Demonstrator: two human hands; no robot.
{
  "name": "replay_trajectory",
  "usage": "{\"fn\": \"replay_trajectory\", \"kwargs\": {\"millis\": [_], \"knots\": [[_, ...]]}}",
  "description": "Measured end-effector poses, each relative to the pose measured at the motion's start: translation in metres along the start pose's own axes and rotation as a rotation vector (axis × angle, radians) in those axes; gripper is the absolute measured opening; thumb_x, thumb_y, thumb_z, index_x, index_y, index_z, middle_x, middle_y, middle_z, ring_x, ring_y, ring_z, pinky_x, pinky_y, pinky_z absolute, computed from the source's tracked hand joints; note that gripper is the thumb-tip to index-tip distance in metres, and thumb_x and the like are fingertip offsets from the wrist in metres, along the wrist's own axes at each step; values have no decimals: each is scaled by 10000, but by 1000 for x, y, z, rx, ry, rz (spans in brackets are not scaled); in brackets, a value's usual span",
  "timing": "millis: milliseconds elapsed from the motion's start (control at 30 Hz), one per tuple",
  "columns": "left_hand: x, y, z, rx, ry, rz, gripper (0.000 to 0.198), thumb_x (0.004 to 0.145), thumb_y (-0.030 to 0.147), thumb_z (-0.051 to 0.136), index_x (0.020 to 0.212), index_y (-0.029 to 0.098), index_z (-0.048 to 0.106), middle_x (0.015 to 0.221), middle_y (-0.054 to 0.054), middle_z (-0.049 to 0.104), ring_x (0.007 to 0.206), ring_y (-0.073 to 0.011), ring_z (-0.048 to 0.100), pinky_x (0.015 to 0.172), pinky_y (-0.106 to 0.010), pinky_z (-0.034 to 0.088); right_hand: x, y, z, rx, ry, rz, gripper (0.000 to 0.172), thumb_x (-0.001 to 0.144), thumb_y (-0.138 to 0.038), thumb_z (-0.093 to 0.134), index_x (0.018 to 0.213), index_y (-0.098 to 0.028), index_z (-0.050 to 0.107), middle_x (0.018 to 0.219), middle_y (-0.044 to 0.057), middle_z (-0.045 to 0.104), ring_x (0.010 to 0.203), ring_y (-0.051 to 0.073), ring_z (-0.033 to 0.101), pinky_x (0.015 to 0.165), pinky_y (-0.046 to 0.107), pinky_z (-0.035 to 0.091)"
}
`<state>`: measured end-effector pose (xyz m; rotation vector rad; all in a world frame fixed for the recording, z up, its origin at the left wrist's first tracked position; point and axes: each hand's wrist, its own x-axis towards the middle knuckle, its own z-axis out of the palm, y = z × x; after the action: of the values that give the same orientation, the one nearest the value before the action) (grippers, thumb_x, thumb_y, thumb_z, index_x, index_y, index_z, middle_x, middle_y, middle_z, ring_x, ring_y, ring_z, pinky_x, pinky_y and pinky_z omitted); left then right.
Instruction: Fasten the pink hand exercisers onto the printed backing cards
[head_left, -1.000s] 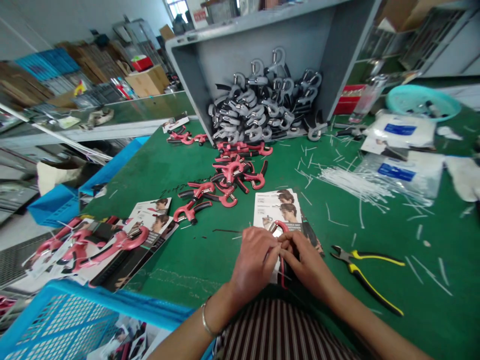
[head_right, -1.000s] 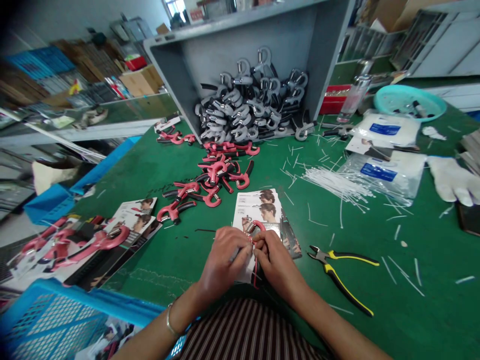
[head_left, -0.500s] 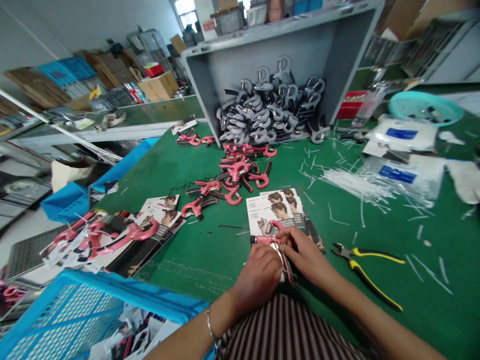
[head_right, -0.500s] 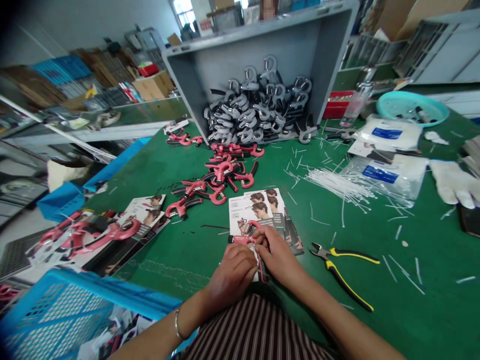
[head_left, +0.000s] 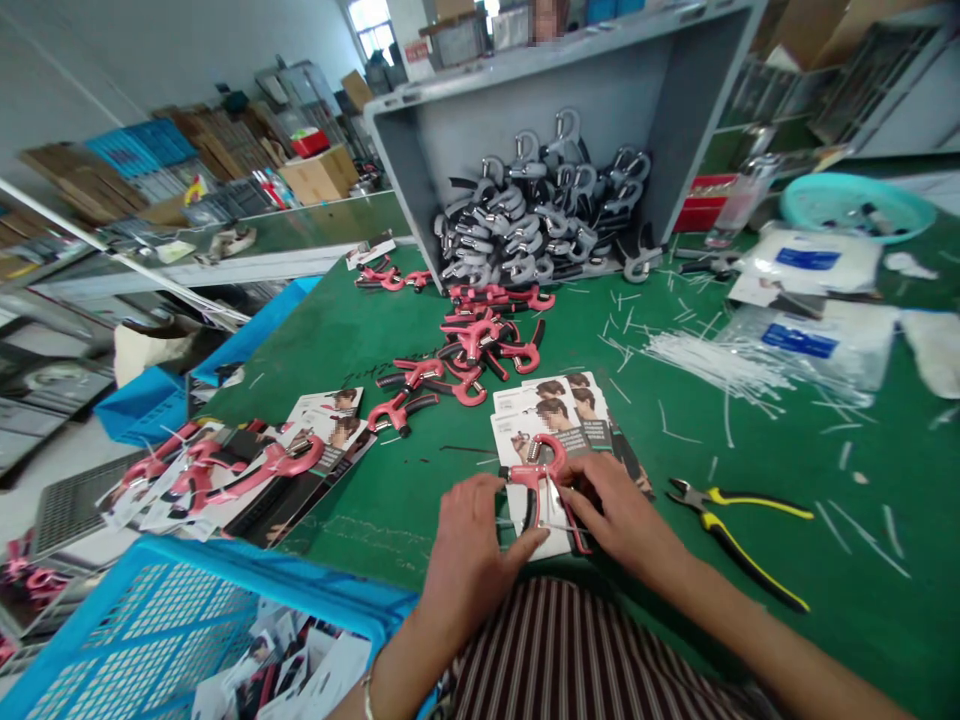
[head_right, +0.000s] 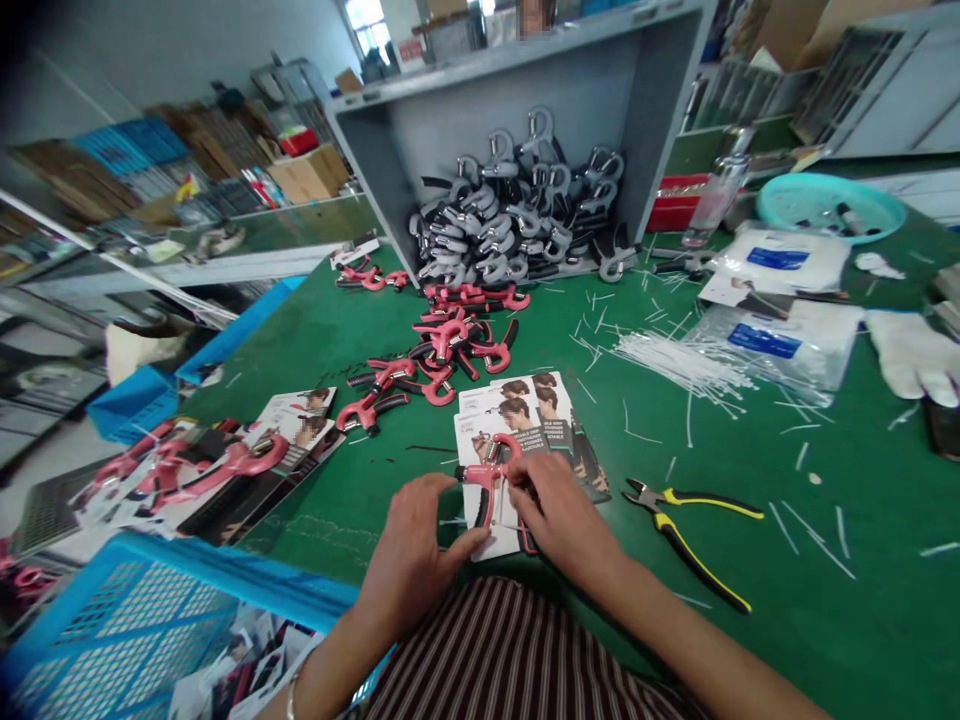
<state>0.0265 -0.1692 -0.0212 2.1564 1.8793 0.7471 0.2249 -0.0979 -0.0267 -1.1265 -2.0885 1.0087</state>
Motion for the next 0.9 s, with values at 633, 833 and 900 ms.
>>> {"fn": "replay_trajectory", "kwargs": {"millis": [633, 833, 900], "knots": [[22, -19, 19, -650, -94, -3, 91, 900, 177, 613, 913, 194, 702, 903, -39, 677, 905, -167, 611, 851, -275, 474, 8, -5, 1, -145, -136, -124, 96, 950, -218, 570, 908, -222, 657, 896, 34, 671, 894, 225, 553, 826, 375, 436], [27, -19, 25, -731, -64, -76, 77, 882, 167, 629, 893, 181, 704, 864, -36, 689, 855, -160, 630, 810, -259, 483, 12, 0, 9, -157, -93, -22, 31, 923, -225, 613, 902, -210, 632, 891, 43, 642, 890, 231, 556, 790, 362, 442], [26, -19, 25, -750, -58, -97, 78, 871, 156, 637, 888, 182, 708, 867, -34, 684, 863, -161, 628, 820, -259, 479, 10, 3, 6, -184, -110, -54, 77, 938, -226, 590, 869, -207, 617, 871, 39, 645, 886, 231, 543, 798, 365, 433]]}}
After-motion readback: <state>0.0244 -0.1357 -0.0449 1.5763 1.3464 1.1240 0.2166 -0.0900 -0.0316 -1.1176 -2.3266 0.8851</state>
